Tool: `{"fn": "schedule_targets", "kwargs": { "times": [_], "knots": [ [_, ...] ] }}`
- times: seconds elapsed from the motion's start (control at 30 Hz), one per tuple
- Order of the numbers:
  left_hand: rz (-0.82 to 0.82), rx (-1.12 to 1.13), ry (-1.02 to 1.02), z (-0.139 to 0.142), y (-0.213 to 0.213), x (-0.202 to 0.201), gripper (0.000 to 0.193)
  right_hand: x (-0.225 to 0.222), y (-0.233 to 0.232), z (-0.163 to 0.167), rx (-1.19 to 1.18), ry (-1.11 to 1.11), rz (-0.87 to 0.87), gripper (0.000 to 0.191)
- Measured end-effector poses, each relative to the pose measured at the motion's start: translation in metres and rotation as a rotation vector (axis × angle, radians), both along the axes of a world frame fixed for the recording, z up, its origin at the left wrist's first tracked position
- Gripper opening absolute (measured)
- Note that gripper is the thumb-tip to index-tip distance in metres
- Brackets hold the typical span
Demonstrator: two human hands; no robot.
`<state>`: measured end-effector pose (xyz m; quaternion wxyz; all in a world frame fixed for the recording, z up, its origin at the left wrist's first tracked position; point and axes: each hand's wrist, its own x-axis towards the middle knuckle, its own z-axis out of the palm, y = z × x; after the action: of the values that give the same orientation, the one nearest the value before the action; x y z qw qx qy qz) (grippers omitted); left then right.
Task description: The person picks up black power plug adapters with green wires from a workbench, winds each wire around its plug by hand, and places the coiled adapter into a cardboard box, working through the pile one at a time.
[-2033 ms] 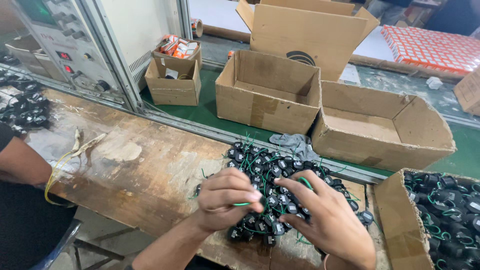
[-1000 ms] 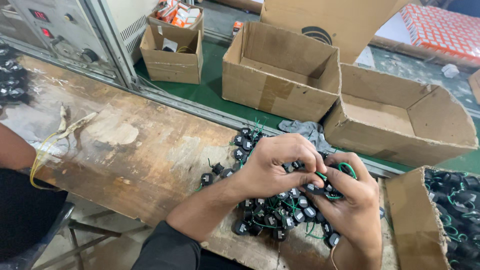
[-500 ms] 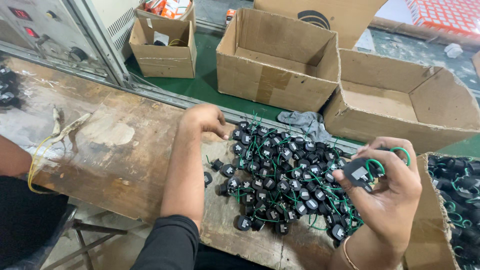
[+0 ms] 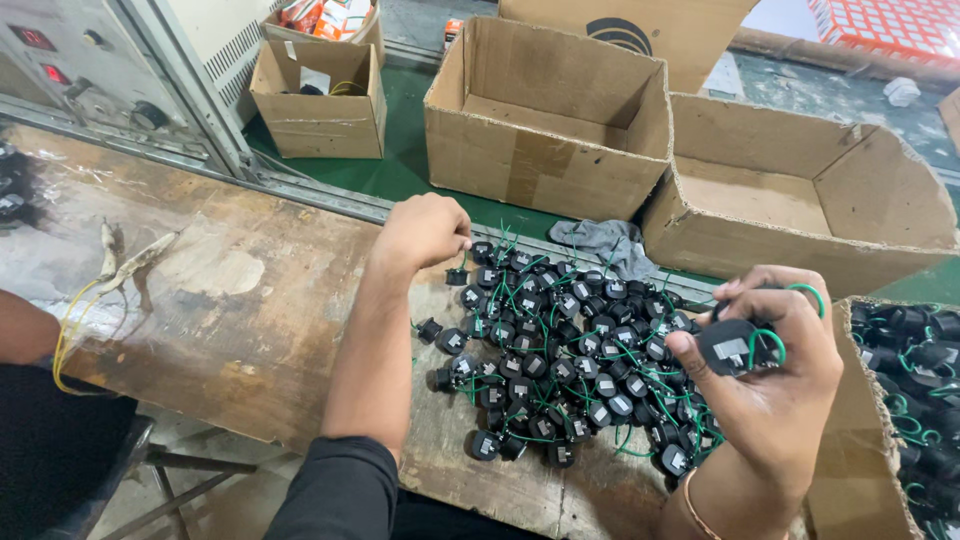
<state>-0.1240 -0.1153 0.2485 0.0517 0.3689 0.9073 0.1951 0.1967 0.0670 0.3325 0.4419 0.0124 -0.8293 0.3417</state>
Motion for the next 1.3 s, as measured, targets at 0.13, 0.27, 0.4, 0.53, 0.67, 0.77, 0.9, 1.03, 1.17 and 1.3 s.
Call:
{"fn": "schedule_targets", "kwargs": {
  "times": [0.13, 0.27, 0.4, 0.53, 0.67, 0.77, 0.9, 1.03, 1.17, 1.3],
  "knots": [
    [-0.108, 0.442, 0.308, 0.043, -0.017, 0.046, 0.006, -0.015, 0.005, -0.010, -0.202, -0.012, 0.142, 0.035],
    [-0.237, 0.885, 0.539, 0.071, -0.026, 0.089, 0.011, -0.045, 0.005, -0.027, -0.176, -0.077, 0.263, 0.033],
    [-0.321, 1.031, 0.628, 0.081, -0.022, 0.111, 0.013, -0.077, -0.013, -0.053, -0.408, -0.309, 0.454, 0.034],
    [-0.374, 1.058, 0.659, 0.077, -0.010, 0.115, 0.018, -0.095, -0.034, -0.078, -0.097, -0.381, 0.443, 0.039],
    [-0.406, 1.056, 0.657, 0.072, -0.010, 0.112, 0.024, -0.098, -0.046, -0.092, -0.312, -0.402, 0.654, 0.032],
    [-0.391, 1.076, 0.653, 0.072, -0.014, 0.111, 0.027, -0.100, -0.045, -0.091, -0.440, -0.388, 0.622, 0.037],
    [-0.399, 1.108, 0.662, 0.075, -0.019, 0.111, 0.028, -0.099, -0.042, -0.081, -0.409, -0.343, 0.528, 0.042],
    [-0.406, 1.150, 0.689, 0.077, -0.020, 0.116, 0.028, -0.098, -0.047, -0.075, -0.427, -0.309, 0.459, 0.062],
    [-0.406, 1.151, 0.702, 0.078, -0.018, 0.118, 0.029, -0.094, -0.048, -0.072, -0.204, -0.170, 0.386, 0.060],
    [-0.431, 1.152, 0.676, 0.078, -0.016, 0.120, 0.031, -0.090, -0.046, -0.068, -0.181, -0.237, 0.426, 0.053]
  ]
}}
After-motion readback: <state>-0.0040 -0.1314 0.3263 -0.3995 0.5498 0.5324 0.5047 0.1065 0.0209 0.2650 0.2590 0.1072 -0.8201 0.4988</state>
